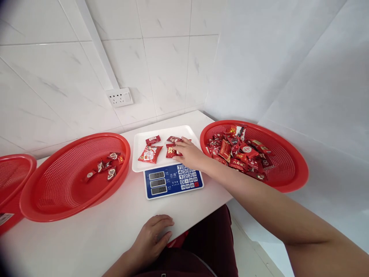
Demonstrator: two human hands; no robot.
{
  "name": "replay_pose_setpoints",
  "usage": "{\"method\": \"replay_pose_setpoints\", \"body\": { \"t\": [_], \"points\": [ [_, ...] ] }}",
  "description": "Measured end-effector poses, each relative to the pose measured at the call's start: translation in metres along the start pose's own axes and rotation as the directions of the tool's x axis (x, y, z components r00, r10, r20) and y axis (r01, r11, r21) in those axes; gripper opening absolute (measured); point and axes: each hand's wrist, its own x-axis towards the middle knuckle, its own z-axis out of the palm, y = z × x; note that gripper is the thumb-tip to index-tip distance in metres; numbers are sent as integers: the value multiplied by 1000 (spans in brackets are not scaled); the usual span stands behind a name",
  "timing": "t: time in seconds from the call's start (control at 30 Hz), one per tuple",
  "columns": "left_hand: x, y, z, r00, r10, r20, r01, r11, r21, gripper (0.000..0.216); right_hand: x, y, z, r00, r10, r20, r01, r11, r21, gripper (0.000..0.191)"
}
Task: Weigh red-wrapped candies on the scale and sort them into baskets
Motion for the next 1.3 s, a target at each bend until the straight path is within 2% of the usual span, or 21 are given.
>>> {"method": "replay_pose_setpoints", "body": {
  "t": [0.17,0.4,0.63,1.0,1.1,1.3],
  "points": [
    [-1,1,-1,1000,4,4,-4,1000,0,27,-4,-1,4,997,-55,60,60,994,-86,49],
    [1,2,-1,1000,7,3,-7,1000,12,27,-6,-1,8,995,-88,55,91,994,-61,43],
    [-1,1,0,1000,9,-8,-9,1000,24,28,-5,-3,6,992,-103,74,109,991,-83,51],
    [0,1,-1,1000,11,-13,-11,1000,10,28,-6,-11,-1,982,-166,95,172,983,-58,42],
    [0,1,-1,1000,10,-5,-10,1000,5,28,-8,-7,-4,986,-150,80,154,987,-53,43],
    [0,0,-1,1000,23,-5,-23,1000,3,27,-13,5,-14,1000,-27,16,28,997,-70,43]
  ]
}}
